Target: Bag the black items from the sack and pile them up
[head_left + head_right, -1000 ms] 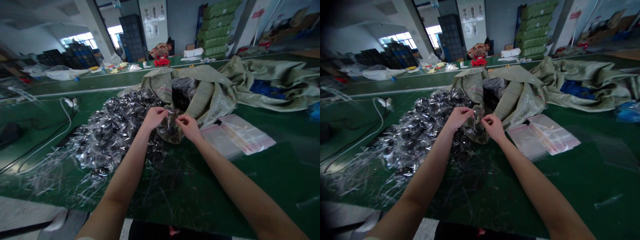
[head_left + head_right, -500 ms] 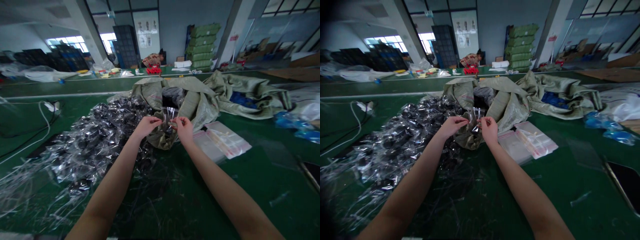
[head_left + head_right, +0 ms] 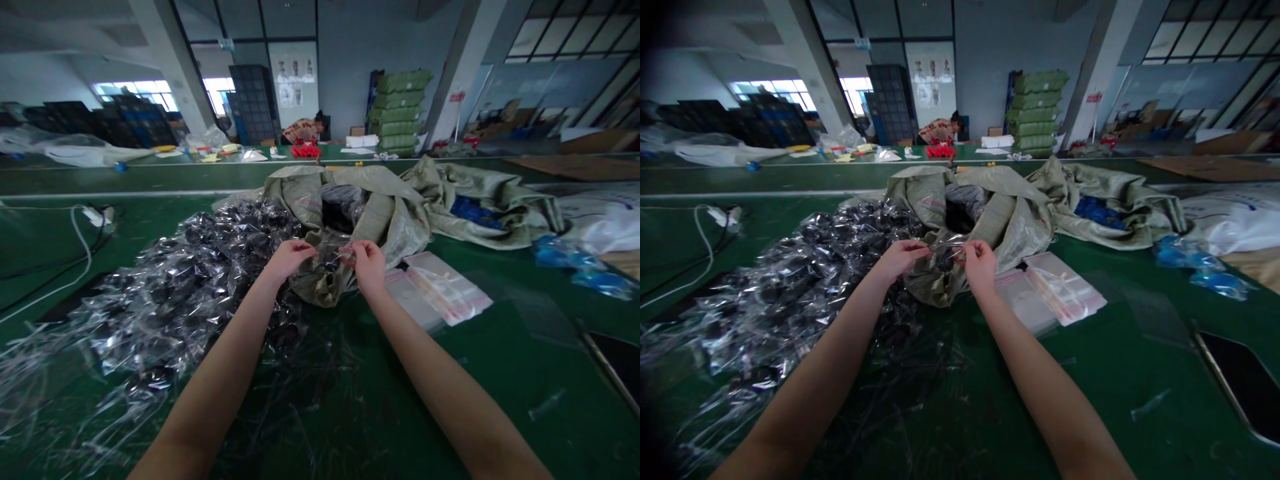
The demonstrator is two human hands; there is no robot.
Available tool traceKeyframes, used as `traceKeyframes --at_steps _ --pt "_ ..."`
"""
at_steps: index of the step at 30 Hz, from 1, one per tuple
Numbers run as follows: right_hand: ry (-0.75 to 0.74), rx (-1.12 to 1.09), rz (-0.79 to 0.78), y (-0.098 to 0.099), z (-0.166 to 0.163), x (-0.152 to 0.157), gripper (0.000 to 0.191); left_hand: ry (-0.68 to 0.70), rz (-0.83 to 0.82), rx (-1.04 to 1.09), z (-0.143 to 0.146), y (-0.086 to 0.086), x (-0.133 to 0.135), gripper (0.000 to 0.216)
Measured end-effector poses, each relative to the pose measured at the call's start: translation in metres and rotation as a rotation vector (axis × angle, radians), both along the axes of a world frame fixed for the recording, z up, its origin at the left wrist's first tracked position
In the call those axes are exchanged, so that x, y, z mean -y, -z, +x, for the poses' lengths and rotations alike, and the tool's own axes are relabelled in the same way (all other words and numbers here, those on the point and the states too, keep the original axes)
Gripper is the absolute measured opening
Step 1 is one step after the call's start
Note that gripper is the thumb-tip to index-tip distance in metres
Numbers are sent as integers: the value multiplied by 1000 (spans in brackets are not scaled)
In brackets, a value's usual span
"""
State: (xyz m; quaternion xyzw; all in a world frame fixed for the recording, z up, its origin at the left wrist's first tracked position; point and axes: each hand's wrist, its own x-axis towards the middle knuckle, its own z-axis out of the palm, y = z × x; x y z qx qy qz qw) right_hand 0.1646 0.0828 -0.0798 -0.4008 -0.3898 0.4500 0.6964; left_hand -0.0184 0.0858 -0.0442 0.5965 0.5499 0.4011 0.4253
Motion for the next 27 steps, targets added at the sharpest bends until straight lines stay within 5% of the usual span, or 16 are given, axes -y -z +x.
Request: traceKeyframes --at_steps 17,27 --pt "-149 33 -22 2 0 3 19 -13 96 187 2 -4 3 34" --pt "-100 88 72 7 -1 0 21 12 60 185 0 -4 2 32"
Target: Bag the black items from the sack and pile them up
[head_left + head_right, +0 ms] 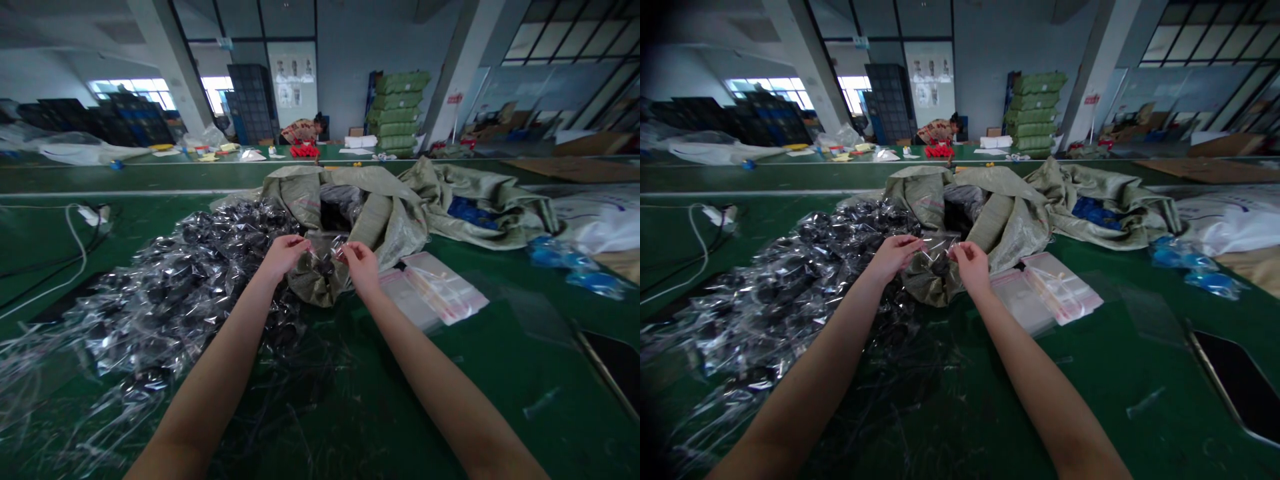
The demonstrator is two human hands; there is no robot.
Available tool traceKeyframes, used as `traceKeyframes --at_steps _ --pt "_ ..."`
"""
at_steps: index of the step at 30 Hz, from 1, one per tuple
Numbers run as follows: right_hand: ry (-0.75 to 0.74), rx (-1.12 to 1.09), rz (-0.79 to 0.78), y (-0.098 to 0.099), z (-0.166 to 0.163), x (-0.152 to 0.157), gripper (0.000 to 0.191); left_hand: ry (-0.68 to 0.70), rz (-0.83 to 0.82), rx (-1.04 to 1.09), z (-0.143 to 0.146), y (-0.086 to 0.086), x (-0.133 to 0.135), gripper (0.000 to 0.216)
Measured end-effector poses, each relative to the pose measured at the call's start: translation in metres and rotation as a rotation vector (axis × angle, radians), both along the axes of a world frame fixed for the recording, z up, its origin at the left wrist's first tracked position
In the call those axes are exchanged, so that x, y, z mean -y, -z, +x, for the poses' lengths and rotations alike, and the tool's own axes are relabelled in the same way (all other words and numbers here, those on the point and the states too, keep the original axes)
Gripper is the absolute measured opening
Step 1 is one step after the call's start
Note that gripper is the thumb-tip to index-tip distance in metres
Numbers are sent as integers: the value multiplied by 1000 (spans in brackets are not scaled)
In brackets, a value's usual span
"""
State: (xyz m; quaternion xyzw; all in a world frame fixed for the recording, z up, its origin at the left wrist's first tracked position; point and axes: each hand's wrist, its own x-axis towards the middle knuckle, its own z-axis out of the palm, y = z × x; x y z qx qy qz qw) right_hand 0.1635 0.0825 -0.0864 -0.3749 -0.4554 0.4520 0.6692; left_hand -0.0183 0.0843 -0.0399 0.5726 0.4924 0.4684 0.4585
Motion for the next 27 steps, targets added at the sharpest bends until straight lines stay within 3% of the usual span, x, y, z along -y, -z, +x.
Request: traceKeyframes --at_steps 5,7,11,15,20,27 --pt "-13 8 5 0 -1 1 22 -26 -1 -81 -1 0 -3 30" --pt "-9 11 3 0 -1 1 21 -90 69 -182 -2 1 -4 28" --pt "-10 16 8 -1 0 2 20 -304 482 -429 4 -2 3 20" --pt "-5 77 44 -8 -1 7 22 -122 818 -622 22 -16 17 22" --pt "-41 148 143 -16 -2 14 21 -44 794 -869 35 -27 19 24" --pt "-16 291 254 -17 1 15 23 5 775 -969 33 -41 23 26"
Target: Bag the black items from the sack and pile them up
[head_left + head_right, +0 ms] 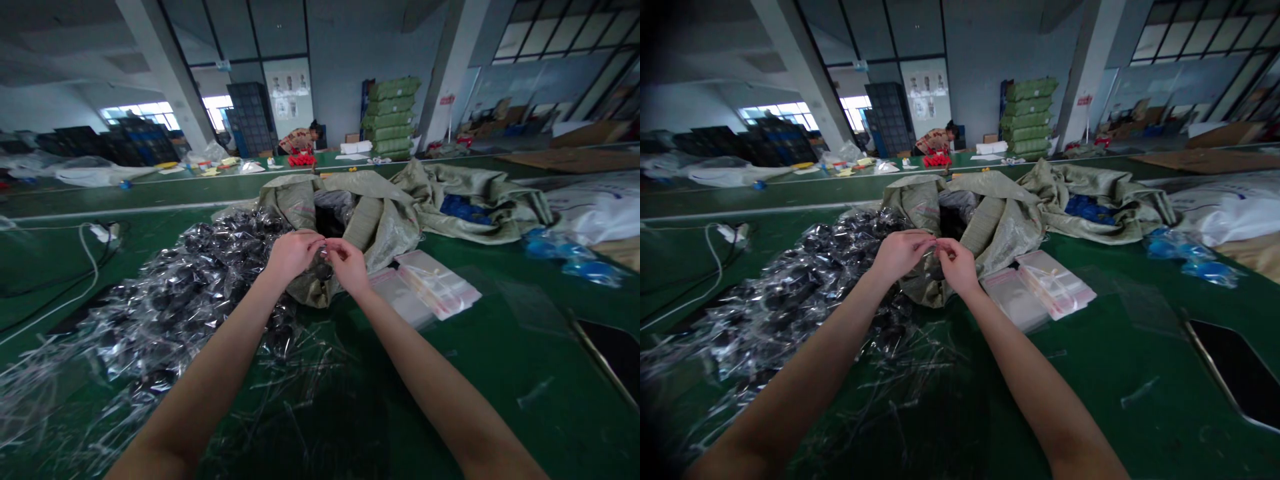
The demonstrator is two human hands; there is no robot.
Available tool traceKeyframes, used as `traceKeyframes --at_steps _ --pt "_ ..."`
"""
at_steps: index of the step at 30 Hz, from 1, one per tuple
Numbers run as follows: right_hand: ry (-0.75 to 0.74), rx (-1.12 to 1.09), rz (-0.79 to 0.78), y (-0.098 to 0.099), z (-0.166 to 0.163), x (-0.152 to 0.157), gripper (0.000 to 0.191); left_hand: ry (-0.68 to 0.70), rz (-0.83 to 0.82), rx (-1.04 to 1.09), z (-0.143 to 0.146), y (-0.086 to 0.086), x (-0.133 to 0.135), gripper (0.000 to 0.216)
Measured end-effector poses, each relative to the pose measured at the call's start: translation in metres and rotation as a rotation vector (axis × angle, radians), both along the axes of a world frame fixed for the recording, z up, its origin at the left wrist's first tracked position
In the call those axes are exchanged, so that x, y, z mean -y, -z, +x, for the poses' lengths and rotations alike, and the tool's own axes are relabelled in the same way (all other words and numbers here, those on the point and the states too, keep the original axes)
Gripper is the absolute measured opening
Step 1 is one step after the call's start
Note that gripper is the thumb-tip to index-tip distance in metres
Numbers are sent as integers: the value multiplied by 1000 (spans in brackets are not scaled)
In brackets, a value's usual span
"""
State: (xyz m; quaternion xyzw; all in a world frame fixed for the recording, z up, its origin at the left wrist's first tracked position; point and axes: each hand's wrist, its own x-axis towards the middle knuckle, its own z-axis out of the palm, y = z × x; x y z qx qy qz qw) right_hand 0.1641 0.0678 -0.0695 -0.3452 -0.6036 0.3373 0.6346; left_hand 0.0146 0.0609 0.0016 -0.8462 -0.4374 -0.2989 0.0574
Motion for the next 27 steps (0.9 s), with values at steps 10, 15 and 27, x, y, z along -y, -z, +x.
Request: traceKeyframes --at_steps 10,15,27 --pt "133 248 72 -12 4 9 19 -34 -21 29 -2 4 1 28" --pt "231 344 90 -13 3 11 17 -43 -165 396 -2 10 -7 22" --pt "254 318 36 -4 2 7 16 8 -101 601 -18 14 -13 20"
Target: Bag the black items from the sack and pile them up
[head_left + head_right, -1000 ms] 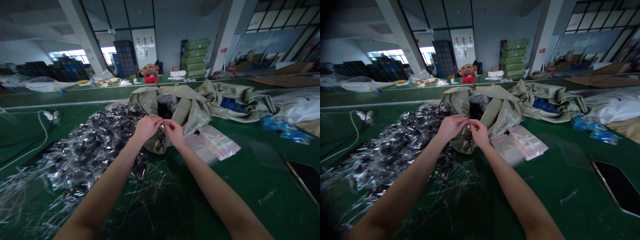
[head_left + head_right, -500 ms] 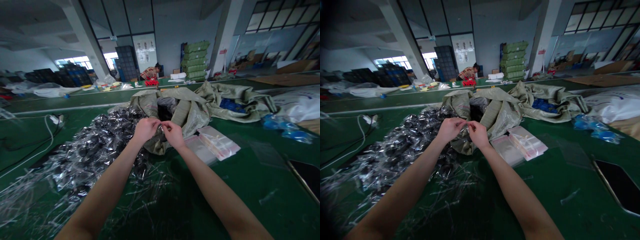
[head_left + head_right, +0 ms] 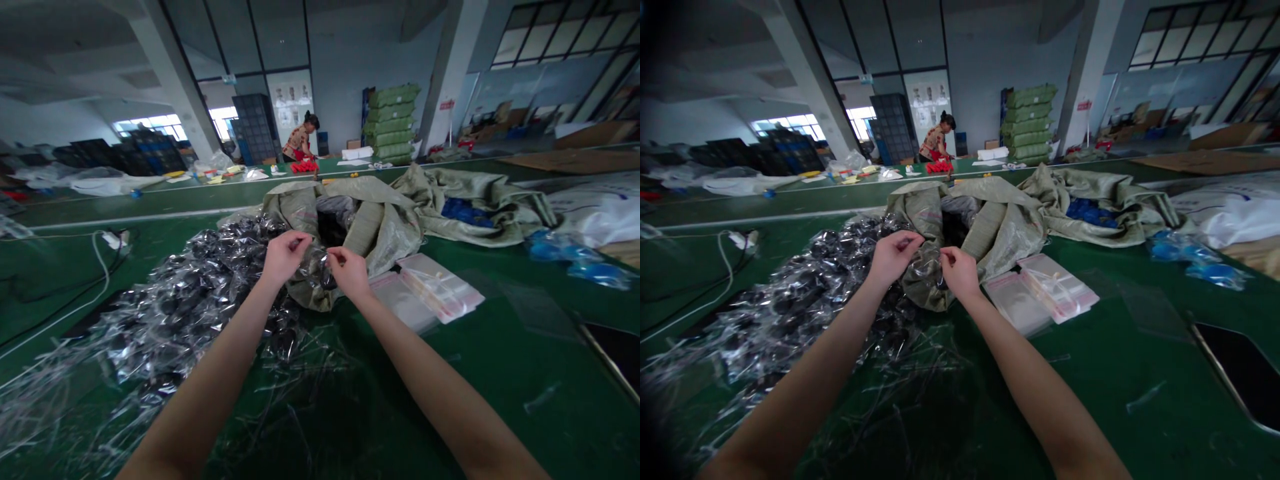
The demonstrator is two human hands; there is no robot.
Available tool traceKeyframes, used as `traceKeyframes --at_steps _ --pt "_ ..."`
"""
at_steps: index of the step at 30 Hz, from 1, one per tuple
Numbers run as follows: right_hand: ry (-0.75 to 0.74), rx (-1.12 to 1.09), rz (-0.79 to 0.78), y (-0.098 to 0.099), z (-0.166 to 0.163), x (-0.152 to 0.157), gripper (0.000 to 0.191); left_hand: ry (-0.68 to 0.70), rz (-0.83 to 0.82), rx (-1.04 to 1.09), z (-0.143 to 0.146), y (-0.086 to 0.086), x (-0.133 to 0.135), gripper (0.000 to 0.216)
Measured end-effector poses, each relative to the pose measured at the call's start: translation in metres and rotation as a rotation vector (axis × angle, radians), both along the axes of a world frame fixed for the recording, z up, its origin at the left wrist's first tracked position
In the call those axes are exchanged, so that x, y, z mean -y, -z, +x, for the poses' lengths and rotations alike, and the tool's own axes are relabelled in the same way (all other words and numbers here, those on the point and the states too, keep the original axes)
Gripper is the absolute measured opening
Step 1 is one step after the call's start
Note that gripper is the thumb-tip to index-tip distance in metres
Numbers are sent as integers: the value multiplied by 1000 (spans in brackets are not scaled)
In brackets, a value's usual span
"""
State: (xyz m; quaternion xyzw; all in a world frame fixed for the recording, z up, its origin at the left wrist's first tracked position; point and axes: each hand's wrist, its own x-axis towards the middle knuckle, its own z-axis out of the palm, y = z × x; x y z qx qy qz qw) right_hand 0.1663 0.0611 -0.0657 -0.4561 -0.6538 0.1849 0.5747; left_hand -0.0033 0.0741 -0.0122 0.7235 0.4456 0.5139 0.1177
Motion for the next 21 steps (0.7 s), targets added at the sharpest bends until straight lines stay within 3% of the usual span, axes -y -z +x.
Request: traceKeyframes --at_steps 3,7,15,21 --pt "2 1 15 -1 -2 1 16 32 111 -203 7 5 5 17" --pt "9 9 18 -2 -3 2 17 21 109 -340 10 7 4 14" --pt "3 15 15 -2 -4 3 17 -85 146 -365 11 8 7 15" --pt "5 28 16 -2 -4 3 18 -26 222 -375 11 14 5 10"
